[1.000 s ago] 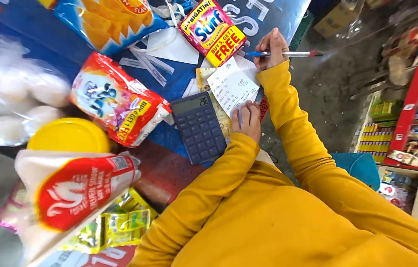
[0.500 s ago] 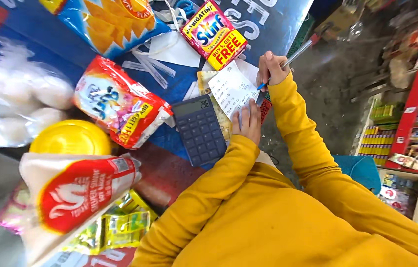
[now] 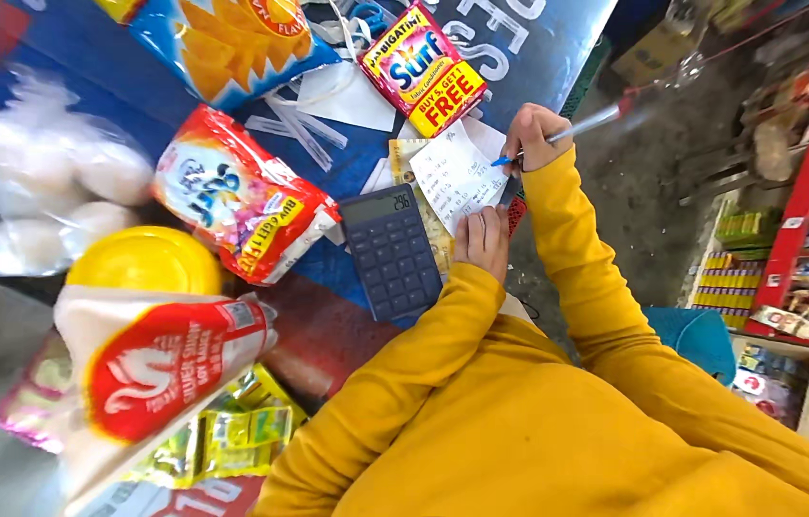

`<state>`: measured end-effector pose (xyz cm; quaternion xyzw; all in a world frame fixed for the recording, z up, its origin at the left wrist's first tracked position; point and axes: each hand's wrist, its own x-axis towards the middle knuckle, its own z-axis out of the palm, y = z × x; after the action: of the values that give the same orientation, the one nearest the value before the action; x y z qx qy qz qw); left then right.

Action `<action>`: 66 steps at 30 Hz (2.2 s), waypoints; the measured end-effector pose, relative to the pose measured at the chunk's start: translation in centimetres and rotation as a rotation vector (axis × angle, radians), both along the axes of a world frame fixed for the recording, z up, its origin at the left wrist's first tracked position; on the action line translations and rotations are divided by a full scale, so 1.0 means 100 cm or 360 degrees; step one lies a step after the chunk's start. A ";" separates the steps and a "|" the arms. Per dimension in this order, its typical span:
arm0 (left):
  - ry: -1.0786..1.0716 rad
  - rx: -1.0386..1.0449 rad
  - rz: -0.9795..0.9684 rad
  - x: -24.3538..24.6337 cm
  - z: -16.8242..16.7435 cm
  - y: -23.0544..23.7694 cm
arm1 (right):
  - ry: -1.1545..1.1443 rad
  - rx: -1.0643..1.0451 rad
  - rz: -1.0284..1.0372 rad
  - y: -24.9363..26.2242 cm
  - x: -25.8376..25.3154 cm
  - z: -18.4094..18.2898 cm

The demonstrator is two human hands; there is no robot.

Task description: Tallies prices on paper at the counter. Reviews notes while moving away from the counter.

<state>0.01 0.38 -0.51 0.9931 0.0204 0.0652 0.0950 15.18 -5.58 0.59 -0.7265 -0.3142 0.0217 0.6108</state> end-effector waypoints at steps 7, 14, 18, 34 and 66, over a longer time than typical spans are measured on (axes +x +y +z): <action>-0.0217 0.0099 0.0047 -0.003 -0.007 -0.001 | -0.1105 -0.0359 0.0369 -0.039 0.008 -0.024; -0.0029 -0.0256 0.0181 -0.015 0.007 -0.006 | -0.1109 -0.0580 0.0635 -0.054 0.014 -0.032; -0.0354 -0.0237 0.0153 -0.011 0.003 -0.007 | -0.1215 -0.0604 0.0578 -0.060 0.010 -0.026; -0.1683 -0.0665 -0.0548 -0.011 -0.005 -0.025 | 0.0055 0.0548 -0.0621 -0.034 -0.065 -0.017; 0.0209 -0.0433 0.0071 -0.004 0.018 0.010 | -0.0081 0.0362 0.0878 -0.009 0.039 -0.022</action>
<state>-0.43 1.35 1.33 0.9725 0.0573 -0.0011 0.2256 19.09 -6.48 -1.65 -0.5409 -0.5153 0.1333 0.6513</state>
